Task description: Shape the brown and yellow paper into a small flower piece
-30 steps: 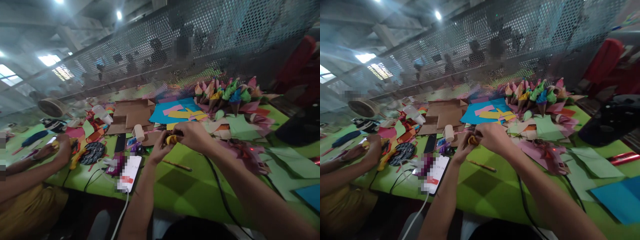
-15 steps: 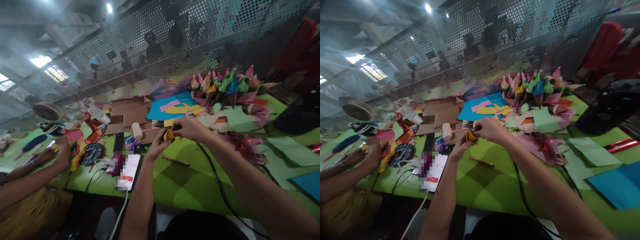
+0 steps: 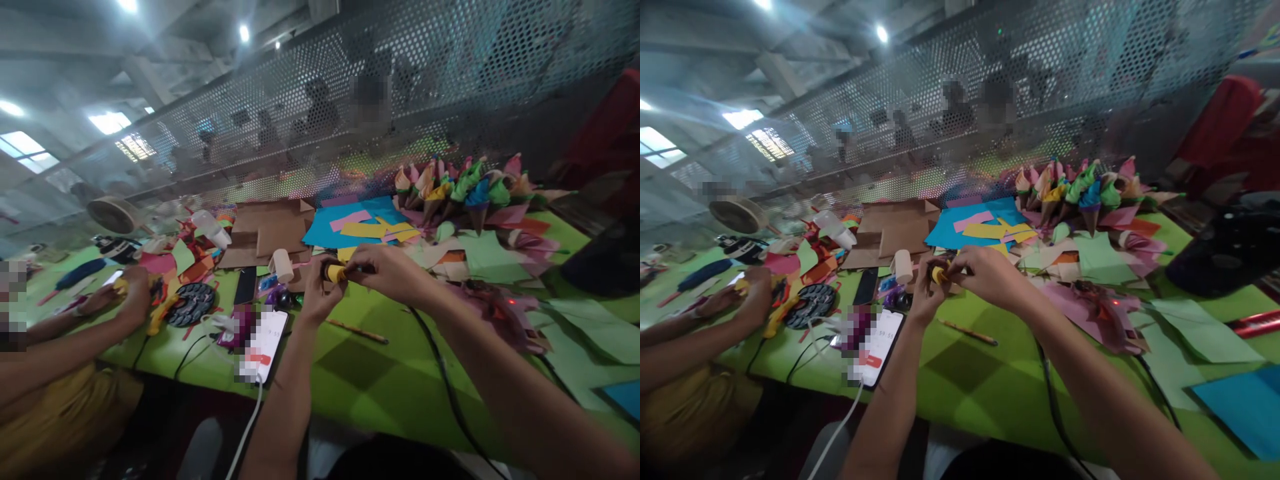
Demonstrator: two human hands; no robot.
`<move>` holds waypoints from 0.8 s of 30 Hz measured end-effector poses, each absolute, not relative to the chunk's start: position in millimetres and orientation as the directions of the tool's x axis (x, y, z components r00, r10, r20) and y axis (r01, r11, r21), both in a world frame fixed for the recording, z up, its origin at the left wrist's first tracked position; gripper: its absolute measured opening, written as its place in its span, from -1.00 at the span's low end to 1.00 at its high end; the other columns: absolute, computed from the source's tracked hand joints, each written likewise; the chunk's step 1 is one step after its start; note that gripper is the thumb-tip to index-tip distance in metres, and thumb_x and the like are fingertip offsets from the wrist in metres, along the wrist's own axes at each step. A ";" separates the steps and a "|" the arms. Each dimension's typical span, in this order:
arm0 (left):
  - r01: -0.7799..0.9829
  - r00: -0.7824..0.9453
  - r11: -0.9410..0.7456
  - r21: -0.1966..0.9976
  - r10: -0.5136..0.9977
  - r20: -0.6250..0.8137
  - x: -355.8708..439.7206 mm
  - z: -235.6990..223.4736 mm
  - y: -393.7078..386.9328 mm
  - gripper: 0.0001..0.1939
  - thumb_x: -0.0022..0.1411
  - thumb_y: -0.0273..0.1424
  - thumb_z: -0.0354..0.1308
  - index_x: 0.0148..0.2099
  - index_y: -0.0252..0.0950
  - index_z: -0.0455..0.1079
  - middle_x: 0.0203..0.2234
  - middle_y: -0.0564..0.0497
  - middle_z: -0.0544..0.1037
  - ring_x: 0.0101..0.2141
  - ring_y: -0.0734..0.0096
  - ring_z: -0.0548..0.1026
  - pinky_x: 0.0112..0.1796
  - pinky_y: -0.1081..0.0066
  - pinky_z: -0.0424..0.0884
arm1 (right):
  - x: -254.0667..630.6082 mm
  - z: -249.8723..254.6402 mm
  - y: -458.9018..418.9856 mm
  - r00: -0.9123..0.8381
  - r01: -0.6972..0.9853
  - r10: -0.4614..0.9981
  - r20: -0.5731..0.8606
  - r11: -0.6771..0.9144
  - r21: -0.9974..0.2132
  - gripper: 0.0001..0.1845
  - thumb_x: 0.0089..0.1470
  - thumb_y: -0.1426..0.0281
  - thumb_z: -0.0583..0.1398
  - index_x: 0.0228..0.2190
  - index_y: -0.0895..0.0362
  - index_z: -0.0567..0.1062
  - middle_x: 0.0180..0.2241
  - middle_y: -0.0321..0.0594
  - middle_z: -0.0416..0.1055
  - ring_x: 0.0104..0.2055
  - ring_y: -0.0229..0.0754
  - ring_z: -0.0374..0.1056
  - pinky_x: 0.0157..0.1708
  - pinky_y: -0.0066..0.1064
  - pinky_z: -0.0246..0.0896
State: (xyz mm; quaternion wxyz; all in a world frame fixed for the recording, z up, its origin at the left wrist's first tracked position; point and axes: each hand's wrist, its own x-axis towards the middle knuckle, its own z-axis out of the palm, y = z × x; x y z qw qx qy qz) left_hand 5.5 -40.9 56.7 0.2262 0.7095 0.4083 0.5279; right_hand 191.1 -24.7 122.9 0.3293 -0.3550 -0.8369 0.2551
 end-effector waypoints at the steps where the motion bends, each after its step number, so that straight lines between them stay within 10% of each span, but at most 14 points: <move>1: 0.331 0.103 -0.570 0.752 0.814 0.571 5.9 57.9 -41.8 -0.68 0.20 -0.23 0.19 -0.04 -0.20 0.27 -0.16 -0.05 0.41 -0.12 0.29 0.42 -0.09 0.30 0.38 | 191.1 123.7 -25.8 -0.542 0.435 0.754 0.371 0.629 -0.644 -0.86 0.06 0.48 0.24 -0.41 0.09 0.64 -0.36 -0.22 0.52 -0.37 -0.26 0.37 -0.36 -0.46 0.14; 24: 0.284 0.114 -0.697 0.658 0.706 0.699 0.7 62.9 -47.2 -0.66 0.22 -0.29 0.16 0.01 -0.19 0.21 -0.12 -0.06 0.37 -0.11 0.27 0.40 -0.08 0.28 0.36 | 192.8 133.0 -48.3 -0.516 0.386 0.651 0.557 0.757 -0.527 -0.61 0.21 0.50 0.11 0.02 0.00 0.53 -0.09 -0.10 0.47 -0.08 -0.10 0.45 -0.10 -0.30 0.37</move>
